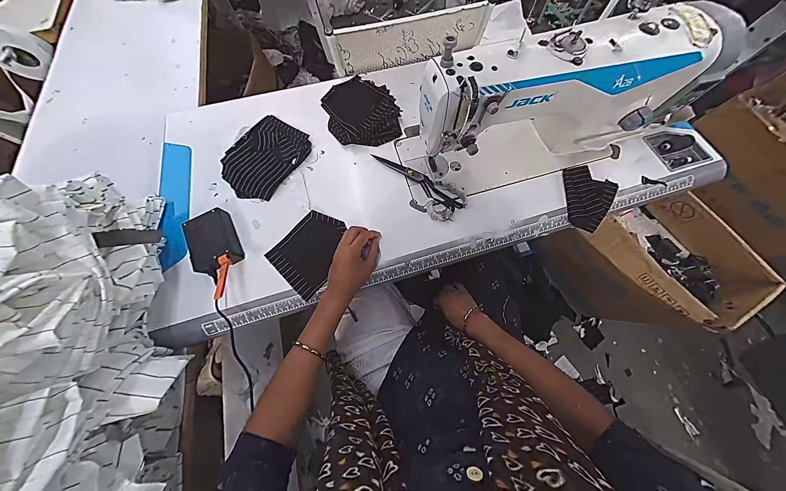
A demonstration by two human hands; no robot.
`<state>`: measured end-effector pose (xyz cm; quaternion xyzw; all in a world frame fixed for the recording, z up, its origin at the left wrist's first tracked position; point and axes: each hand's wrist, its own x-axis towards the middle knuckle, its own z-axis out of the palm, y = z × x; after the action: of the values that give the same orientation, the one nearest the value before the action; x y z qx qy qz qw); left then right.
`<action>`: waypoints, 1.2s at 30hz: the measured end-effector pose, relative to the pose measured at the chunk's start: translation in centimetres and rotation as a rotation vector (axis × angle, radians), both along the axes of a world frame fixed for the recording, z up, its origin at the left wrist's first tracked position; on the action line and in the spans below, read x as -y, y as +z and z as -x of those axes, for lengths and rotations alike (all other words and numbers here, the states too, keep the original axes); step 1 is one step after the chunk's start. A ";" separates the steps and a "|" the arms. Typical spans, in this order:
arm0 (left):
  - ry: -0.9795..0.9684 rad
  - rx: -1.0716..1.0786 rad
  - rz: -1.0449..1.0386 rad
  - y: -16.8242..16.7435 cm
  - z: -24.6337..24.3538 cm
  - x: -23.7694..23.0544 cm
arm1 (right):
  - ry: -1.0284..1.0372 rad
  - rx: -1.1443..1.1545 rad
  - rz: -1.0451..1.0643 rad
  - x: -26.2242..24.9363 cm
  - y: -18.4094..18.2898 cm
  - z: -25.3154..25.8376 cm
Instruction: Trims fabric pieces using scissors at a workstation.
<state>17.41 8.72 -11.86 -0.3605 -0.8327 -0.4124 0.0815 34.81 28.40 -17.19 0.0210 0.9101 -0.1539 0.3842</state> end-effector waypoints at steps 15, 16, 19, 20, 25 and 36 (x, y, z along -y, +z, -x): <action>-0.078 -0.069 -0.028 -0.5 -1.1 0.7 | -0.349 -0.348 0.235 -0.7 1.4 -5.7; -0.086 -0.094 -0.026 -0.7 -1.3 0.8 | -0.367 -0.348 0.235 -0.7 1.5 -5.9; -0.104 -0.134 -0.027 -1.2 -1.5 1.2 | -0.377 -0.349 0.232 -0.5 1.5 -6.2; -0.101 -0.128 -0.030 -1.2 -1.5 1.3 | -0.375 -0.358 0.231 -0.5 1.5 -6.3; -0.095 -0.106 0.006 -0.9 -1.5 1.2 | -0.389 -0.399 0.235 -0.9 1.3 -6.9; -0.034 -0.182 0.071 -1.1 -1.9 1.0 | -0.365 -0.524 0.279 -0.1 0.2 -7.2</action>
<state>19.30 7.77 -12.94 -0.4132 -0.8297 -0.3495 0.1369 41.98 28.45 -16.98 0.0902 0.9292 -0.3432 0.1028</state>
